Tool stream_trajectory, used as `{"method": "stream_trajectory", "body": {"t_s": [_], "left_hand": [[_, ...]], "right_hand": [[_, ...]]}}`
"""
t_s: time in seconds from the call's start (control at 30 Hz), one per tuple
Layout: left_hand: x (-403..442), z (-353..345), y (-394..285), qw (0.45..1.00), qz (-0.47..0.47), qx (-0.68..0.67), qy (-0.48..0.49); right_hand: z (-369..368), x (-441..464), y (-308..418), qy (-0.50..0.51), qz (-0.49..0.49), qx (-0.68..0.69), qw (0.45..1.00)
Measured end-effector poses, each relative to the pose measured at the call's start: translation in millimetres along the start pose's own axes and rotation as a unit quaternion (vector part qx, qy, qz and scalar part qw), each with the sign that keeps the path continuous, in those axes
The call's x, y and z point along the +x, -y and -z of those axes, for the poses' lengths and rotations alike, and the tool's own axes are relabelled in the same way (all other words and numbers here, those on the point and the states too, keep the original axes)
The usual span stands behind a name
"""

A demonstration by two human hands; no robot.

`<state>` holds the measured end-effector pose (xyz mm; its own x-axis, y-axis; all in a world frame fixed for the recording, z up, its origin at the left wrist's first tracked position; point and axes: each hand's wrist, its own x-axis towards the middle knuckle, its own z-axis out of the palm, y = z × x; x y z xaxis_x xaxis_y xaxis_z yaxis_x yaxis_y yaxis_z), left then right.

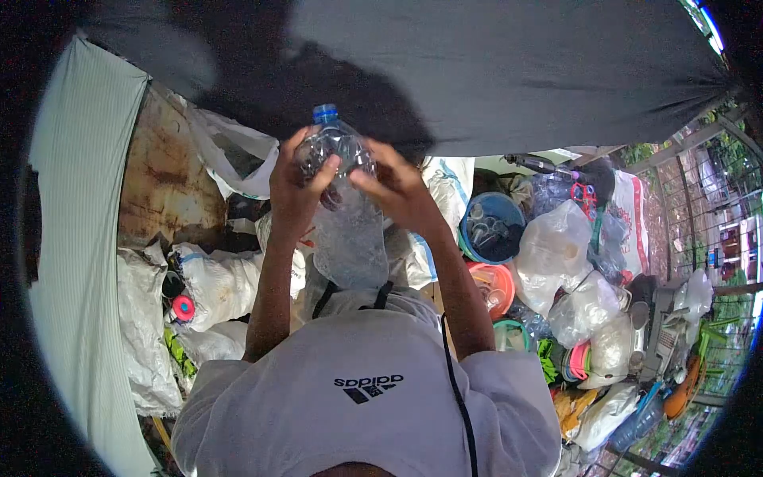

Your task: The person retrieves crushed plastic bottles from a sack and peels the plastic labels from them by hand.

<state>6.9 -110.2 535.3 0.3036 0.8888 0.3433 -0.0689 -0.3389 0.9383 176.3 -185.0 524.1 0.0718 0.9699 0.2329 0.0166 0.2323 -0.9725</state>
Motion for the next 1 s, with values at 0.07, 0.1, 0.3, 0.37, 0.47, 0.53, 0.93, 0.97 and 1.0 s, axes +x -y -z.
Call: {"method": "stream_trajectory", "body": {"t_s": [0.07,0.1,0.3,0.37,0.47,0.53,0.93,0.97,1.0], "left_hand": [[7,1,-5,1.000,0.004,-0.009,-0.028],[12,2,-9,0.999,0.020,-0.017,-0.045],[27,15,21,0.992,0.055,-0.014,-0.109],[16,10,32,0.986,0.144,-0.079,-0.024],[8,8,42,0.959,0.235,-0.077,0.138],[-5,2,40,0.939,0.264,-0.095,0.200],[20,-22,30,0.972,0.115,-0.165,0.119],[21,-22,28,0.974,0.108,-0.153,0.125],[21,-22,27,0.976,0.101,-0.142,0.131]], "right_hand": [[3,-5,-7,0.058,-0.008,-0.098,0.993],[1,-8,-3,0.068,-0.042,-0.135,0.988],[7,-27,-12,0.043,-0.184,0.044,0.981],[9,-24,-10,-0.016,-0.172,0.085,0.981],[12,-15,-42,-0.175,-0.098,0.079,0.977],[12,-11,-19,-0.185,-0.073,0.021,0.980],[14,-1,-16,-0.202,-0.108,0.267,0.936],[14,0,-18,-0.204,-0.101,0.314,0.922],[13,0,-18,-0.206,-0.094,0.361,0.905]]}}
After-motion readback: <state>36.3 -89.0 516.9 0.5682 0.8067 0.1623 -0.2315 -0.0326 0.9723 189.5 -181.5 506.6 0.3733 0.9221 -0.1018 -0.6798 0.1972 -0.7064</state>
